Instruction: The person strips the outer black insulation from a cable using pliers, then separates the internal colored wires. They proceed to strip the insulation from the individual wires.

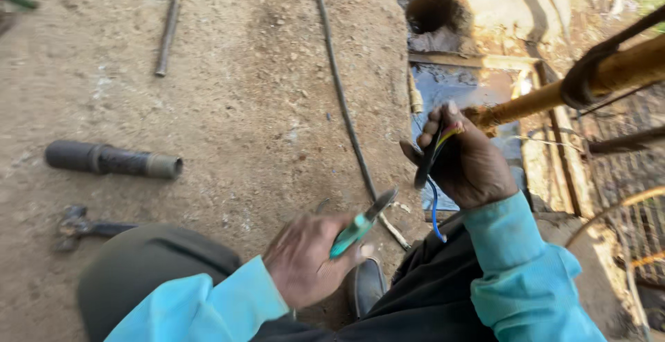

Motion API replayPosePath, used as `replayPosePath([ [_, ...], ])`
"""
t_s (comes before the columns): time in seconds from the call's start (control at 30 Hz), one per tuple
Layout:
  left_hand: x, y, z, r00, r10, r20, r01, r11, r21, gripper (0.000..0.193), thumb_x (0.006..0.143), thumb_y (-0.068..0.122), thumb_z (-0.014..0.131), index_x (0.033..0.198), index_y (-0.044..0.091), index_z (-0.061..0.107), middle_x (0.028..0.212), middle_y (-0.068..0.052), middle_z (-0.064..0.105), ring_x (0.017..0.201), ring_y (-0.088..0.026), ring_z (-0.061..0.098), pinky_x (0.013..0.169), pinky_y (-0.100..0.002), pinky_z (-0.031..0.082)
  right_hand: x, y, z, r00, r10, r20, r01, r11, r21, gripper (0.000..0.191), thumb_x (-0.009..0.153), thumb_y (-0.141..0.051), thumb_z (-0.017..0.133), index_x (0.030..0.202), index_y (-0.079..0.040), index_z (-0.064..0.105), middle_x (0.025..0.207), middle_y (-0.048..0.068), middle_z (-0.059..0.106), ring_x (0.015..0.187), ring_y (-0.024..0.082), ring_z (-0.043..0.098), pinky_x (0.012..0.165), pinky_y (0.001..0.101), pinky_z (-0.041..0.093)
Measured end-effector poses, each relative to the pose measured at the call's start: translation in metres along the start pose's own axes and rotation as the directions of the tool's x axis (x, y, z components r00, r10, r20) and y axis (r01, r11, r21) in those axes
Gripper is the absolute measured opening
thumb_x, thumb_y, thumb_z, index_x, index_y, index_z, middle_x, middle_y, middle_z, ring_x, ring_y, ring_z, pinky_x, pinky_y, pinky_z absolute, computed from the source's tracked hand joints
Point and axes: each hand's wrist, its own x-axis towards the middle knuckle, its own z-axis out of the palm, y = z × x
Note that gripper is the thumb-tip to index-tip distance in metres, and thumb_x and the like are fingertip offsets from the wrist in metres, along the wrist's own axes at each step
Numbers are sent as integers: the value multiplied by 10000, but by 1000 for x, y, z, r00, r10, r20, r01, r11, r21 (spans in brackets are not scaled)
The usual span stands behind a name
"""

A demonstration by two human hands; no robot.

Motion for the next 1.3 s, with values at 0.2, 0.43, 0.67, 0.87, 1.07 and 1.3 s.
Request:
replayPosePath([
  [0.2, 26, -9, 3, 943, 92, 319, 121, 800, -587, 381, 980, 354, 689, 1116, 29, 544, 954, -87, 594, 838, -223, 706, 657, -360, 629, -12, 23, 21, 993, 84, 78, -78, 994, -78, 208, 1022, -255, 652, 1039, -48, 658, 915, 74, 700, 868, 220, 705, 1099, 576, 517],
  [0.43, 41, -27, 16, 879, 153, 452, 318, 520, -793, 656, 913, 270, 717, 1451, 36, 424, 1202, -177, 634, 1005, -281, 734, 610, -377, 657, -22, 32, 19, 994, 107, 33, -103, 990, -97, 216, 953, -220, 709, 994, -8, 704, 941, 129, 716, 945, 279, 726, 1092, 604, 465],
  [0.67, 47, -31, 10, 847, 109, 521, 449, 380, -809, 584, 879, 199, 731, 1344, 16, 429, 1171, -202, 665, 1010, -301, 767, 641, -432, 684, -25, 36, 19, 988, 156, 1, -154, 977, -149, 269, 916, -229, 715, 1006, 24, 712, 957, 174, 723, 969, 305, 723, 1069, 589, 517],
  [0.87, 47, -35, 14, 894, 290, 341, 149, 525, -838, 461, 990, 261, 717, 1295, -75, 634, 1095, -183, 752, 850, -216, 664, 680, -353, 546, -24, 35, 16, 981, 159, 112, -143, 980, -136, 261, 961, -203, 689, 1006, 54, 692, 983, 197, 701, 996, 328, 708, 1075, 585, 524],
  [1.07, 37, -31, 17, 801, 322, 504, 445, 242, -862, 418, 894, 186, 680, 1242, -29, 595, 1026, -167, 701, 906, -257, 743, 776, -418, 651, -22, 36, 21, 971, 215, 107, -192, 962, -193, 219, 1003, -178, 631, 978, 38, 650, 1008, 214, 702, 984, 338, 723, 960, 511, 572],
  [1.3, 34, -30, 22, 853, 349, 389, 295, 293, -909, 331, 971, 173, 685, 1197, -55, 605, 903, -151, 636, 789, -249, 687, 638, -410, 609, -20, 38, 23, 985, 145, 93, -122, 969, -217, 222, 1052, -185, 599, 1012, 26, 656, 993, 192, 721, 945, 302, 730, 921, 465, 599],
])
